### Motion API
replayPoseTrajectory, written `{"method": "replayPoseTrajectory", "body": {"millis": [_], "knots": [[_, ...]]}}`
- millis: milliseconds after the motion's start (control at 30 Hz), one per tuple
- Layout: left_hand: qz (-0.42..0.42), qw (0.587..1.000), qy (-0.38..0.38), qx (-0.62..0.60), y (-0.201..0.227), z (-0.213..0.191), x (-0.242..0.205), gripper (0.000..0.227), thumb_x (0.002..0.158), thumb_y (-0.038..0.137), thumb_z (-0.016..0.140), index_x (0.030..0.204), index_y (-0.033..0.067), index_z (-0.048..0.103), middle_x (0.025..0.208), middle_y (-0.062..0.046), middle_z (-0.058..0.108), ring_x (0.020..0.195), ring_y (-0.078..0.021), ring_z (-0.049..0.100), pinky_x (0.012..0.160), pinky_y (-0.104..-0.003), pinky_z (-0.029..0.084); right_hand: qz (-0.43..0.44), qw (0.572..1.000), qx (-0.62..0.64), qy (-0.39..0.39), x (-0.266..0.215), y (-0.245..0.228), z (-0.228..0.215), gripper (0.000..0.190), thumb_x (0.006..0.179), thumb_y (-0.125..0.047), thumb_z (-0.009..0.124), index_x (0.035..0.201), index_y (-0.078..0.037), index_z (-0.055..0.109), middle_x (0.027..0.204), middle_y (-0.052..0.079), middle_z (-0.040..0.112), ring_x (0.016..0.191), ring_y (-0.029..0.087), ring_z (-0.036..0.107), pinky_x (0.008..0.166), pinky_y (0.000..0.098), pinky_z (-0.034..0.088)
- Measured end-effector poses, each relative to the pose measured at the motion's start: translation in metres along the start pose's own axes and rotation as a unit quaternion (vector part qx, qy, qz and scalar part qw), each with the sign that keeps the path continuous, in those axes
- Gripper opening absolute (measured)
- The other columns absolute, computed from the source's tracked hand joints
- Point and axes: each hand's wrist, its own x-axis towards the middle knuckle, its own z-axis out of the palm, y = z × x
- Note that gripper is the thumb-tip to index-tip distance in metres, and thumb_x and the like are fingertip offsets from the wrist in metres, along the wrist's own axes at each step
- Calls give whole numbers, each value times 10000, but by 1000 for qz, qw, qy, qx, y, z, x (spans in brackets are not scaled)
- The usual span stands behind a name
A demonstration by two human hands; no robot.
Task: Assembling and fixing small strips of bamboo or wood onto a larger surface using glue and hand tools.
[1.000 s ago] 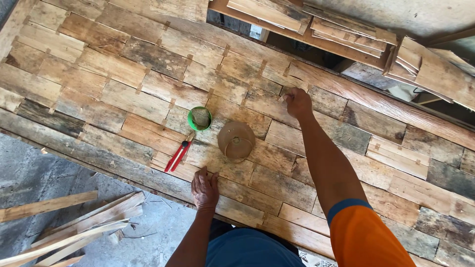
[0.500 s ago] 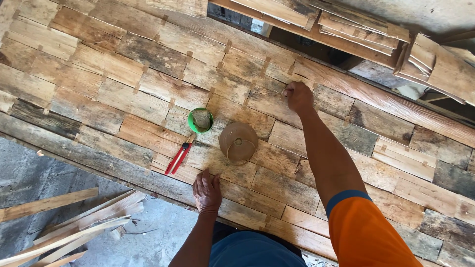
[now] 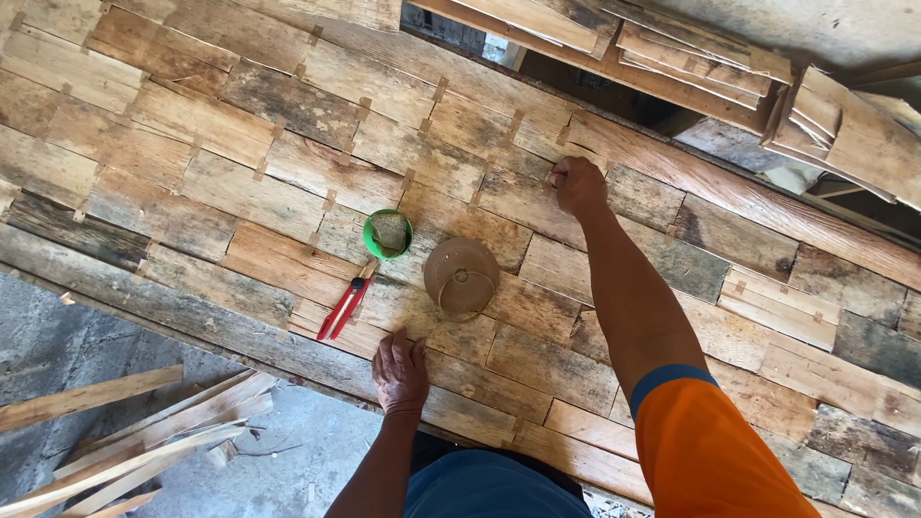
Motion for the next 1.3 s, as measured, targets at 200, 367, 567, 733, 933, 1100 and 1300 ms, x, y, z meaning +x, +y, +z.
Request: {"method": "replayPoseTrajectory", "body": {"millis": [200,367,567,733,933,1100,1300], "knots": [[-1,1000,1,4,-1,1,-1,407,947,303,717,1261,92,568,1119,-151,630,978,-373,646,832,-501,528,5,1000,-11,-24,6,2,-1,173,985,-235,709,995,-68,755,1023,136,756,941,296,717,844,447,540],[2,1000,1,4,-3,3,-2,399,944,305,716,1251,91,574,1113,-153,627,975,-374,646,824,-501,527,-30,999,-6,-19,5,5,1,195,911,-247,787,984,-68,759,996,141,757,919,295,726,843,432,551],[-3,1000,2,5,1,0,1,375,950,314,711,1231,97,591,1085,-140,637,949,-368,652,808,-493,532,-15,1000,4,13,0,2,5,254,842,-250,859,978,-66,747,979,137,757,909,287,726,824,421,557],[2,1000,7,0,4,-4,4,366,954,310,705,1224,89,596,1092,-141,642,936,-363,654,797,-491,534,-24,996,74,32,3,7,7,366,788,-174,886,1033,-42,648,938,107,760,881,252,738,796,391,565],[6,1000,11,3,3,-2,4,356,953,301,711,1215,86,601,1069,-142,641,935,-368,651,799,-492,532,-23,994,100,45,21,30,19,405,742,-183,920,1010,-46,650,914,88,749,863,216,729,803,354,576],[2,1000,4,4,5,-4,4,359,939,285,718,1210,85,595,1081,-149,640,945,-372,650,804,-489,530,34,996,83,21,23,21,14,403,765,-314,933,971,-76,681,903,63,747,856,203,714,801,354,566],[5,1000,7,1,4,-4,3,359,941,277,715,1218,83,593,1093,-144,643,954,-368,652,810,-489,528,33,997,51,47,30,25,19,439,709,-313,948,962,-69,685,880,63,752,838,222,718,780,364,561]]}}
